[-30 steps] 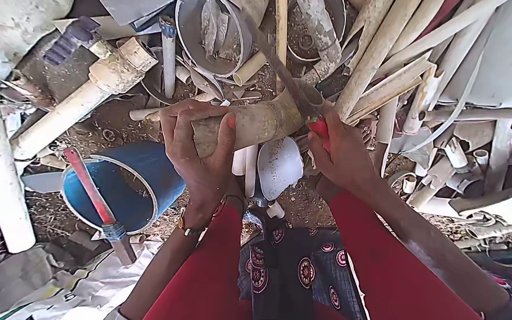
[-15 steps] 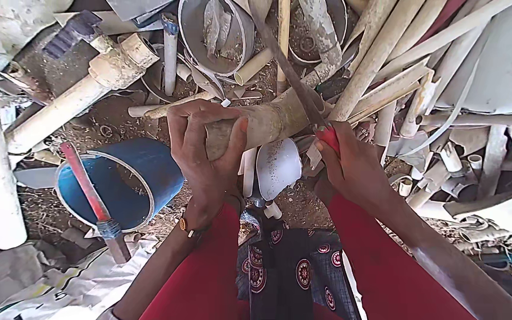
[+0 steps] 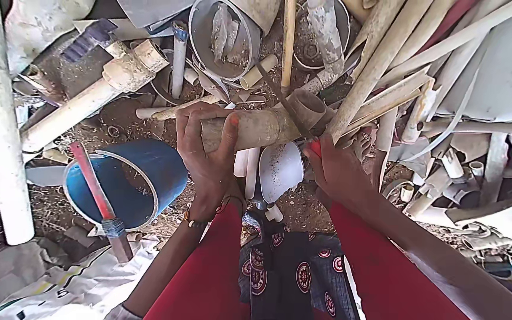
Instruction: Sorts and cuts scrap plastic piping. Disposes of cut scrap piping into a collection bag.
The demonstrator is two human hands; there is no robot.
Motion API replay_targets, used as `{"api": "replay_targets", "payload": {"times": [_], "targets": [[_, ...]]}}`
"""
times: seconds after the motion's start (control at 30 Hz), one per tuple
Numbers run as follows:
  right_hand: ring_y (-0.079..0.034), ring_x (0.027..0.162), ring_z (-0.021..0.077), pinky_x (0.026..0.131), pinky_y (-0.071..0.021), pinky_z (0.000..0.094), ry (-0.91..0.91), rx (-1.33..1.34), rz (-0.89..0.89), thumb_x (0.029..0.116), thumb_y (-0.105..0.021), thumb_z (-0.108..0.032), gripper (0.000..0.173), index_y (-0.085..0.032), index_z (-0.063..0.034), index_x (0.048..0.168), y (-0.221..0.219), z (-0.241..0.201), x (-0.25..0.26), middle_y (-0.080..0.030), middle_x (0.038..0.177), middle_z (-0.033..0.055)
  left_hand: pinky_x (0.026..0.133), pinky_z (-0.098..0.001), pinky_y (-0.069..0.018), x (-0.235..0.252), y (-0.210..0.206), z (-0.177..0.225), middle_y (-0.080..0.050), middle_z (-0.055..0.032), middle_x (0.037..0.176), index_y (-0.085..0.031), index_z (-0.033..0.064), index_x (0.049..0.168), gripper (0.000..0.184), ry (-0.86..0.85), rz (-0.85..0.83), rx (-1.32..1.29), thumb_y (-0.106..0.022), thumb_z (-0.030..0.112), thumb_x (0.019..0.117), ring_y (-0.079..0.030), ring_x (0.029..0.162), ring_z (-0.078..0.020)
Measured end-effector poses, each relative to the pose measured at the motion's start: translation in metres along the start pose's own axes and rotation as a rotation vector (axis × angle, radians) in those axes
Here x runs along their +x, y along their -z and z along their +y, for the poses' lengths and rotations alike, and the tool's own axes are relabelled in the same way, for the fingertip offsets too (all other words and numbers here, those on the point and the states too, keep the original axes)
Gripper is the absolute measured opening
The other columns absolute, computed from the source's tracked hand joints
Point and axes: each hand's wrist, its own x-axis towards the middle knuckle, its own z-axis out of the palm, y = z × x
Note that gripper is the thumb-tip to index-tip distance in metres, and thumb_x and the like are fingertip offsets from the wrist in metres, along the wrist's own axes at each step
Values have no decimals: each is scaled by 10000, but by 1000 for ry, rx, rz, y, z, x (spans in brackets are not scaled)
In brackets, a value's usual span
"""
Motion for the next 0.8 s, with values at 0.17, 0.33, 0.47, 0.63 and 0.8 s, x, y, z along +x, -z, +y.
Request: {"api": "replay_targets", "payload": {"times": [0.17,0.33,0.47,0.63,0.8], "targets": [[-506,462,168,434,-423,347,58,118,208,1097,-363,-415,399,-522,-53,1048,5,8,1,-435,562,-6,937,-287,-536,3,1,-7,-632,-5,1205,-683,116,1127,252,141,1,-53,-622,338,1024,-622,1115,-93],[-439,443,89,420,-373,283,117,236,81,1081,-384,-441,376,-527,-107,986,5,11,1,-382,543,-62,794,-257,-595,10,8,-12,-681,52,1083,-661,170,1174,246,289,-28,-180,-619,362,1026,-683,928,-54],[-475,440,150,419,-400,341,106,156,120,1087,-376,-433,398,-526,-70,1026,5,7,4,-407,540,-28,723,-283,-614,10,13,-24,-693,50,992,-640,211,1192,264,422,-25,-317,-599,413,1028,-699,827,-86],[-452,462,100,435,-380,297,136,235,-4,1080,-374,-459,388,-532,-116,995,4,8,3,-380,553,-63,761,-299,-615,4,3,-37,-704,45,1018,-628,196,1233,294,612,38,-407,-579,413,1040,-708,862,-97],[-462,467,100,460,-415,282,26,411,-49,1090,-402,-407,373,-532,-62,1033,-17,2,7,-409,575,-24,745,-326,-621,-9,-3,-45,-696,28,969,-618,167,1176,255,603,110,-457,-579,382,1044,-707,840,-113]]}}
